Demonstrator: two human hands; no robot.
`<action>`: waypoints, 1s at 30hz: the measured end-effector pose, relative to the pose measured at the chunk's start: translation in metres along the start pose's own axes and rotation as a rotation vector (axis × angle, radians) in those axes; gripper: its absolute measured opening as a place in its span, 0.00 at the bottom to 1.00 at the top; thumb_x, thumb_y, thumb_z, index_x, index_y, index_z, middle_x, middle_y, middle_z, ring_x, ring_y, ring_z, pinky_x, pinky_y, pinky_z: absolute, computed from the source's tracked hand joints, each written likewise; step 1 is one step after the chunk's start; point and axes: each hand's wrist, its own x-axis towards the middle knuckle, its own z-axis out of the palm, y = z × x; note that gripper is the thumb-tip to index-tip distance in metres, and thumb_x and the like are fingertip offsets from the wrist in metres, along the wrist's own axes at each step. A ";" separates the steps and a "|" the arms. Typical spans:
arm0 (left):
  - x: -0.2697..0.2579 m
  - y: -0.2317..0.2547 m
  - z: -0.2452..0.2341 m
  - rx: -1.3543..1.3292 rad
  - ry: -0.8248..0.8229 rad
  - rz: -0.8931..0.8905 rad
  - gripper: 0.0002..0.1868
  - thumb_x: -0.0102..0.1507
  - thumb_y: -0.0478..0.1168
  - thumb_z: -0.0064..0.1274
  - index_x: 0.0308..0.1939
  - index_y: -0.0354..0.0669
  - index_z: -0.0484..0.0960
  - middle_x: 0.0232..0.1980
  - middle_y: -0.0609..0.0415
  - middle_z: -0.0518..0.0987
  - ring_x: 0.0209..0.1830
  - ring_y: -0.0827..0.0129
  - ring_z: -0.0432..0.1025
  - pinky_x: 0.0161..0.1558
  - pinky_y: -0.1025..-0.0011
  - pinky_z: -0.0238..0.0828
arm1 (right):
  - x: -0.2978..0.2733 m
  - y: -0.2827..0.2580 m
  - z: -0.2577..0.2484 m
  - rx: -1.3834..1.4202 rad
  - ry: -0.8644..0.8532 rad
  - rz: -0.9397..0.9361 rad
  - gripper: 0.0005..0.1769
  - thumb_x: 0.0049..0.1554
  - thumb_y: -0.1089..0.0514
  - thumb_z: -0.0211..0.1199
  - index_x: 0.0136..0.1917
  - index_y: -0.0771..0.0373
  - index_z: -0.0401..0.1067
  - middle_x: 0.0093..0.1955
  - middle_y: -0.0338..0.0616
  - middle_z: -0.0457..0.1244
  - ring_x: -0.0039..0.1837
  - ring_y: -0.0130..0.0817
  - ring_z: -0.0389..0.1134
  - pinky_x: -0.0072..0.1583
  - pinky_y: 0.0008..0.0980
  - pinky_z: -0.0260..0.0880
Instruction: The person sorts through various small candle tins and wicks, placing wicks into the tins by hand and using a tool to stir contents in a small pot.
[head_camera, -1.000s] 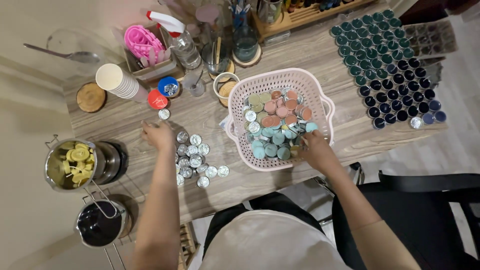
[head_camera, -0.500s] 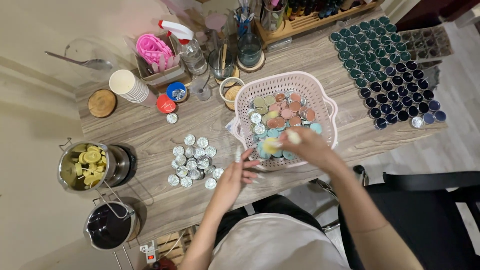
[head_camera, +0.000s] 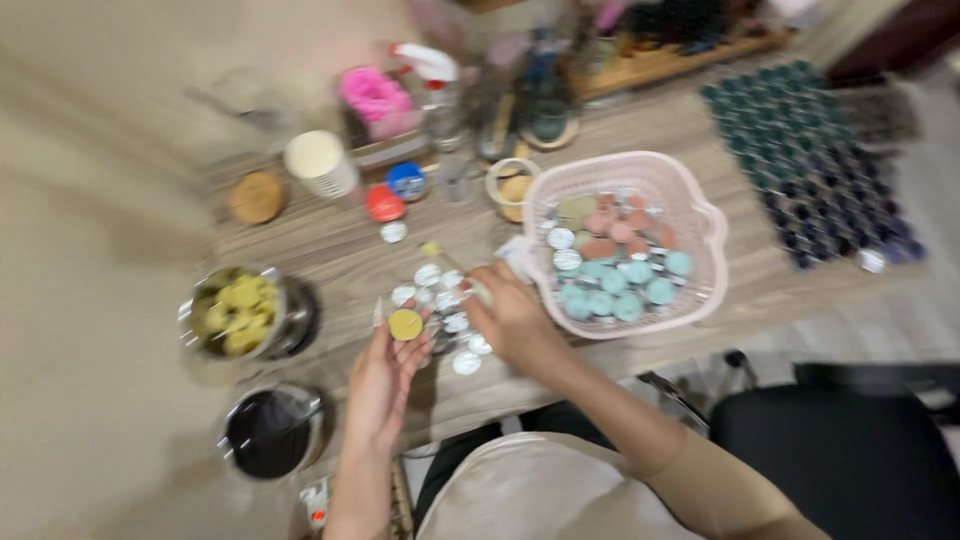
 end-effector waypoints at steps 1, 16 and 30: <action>-0.006 0.007 -0.008 -0.064 0.000 0.023 0.27 0.73 0.50 0.33 0.65 0.33 0.74 0.59 0.42 0.81 0.52 0.63 0.76 0.57 0.66 0.75 | 0.004 -0.004 0.005 -0.059 0.019 -0.058 0.14 0.61 0.55 0.60 0.56 0.65 0.73 0.52 0.55 0.65 0.55 0.54 0.68 0.57 0.46 0.66; -0.026 0.085 -0.089 -0.226 0.115 0.273 0.24 0.72 0.43 0.41 0.63 0.23 0.73 0.62 0.38 0.78 0.61 0.58 0.75 0.63 0.62 0.69 | 0.027 -0.119 0.095 -0.013 -0.512 0.141 0.15 0.62 0.54 0.52 0.51 0.63 0.76 0.28 0.51 0.66 0.31 0.41 0.70 0.38 0.42 0.68; 0.008 0.102 -0.134 0.024 0.187 0.354 0.24 0.71 0.45 0.44 0.66 0.33 0.76 0.63 0.51 0.80 0.57 0.70 0.76 0.64 0.70 0.73 | 0.058 -0.145 0.150 -0.321 -0.529 0.038 0.16 0.61 0.54 0.53 0.55 0.60 0.77 0.42 0.62 0.70 0.48 0.59 0.72 0.51 0.54 0.70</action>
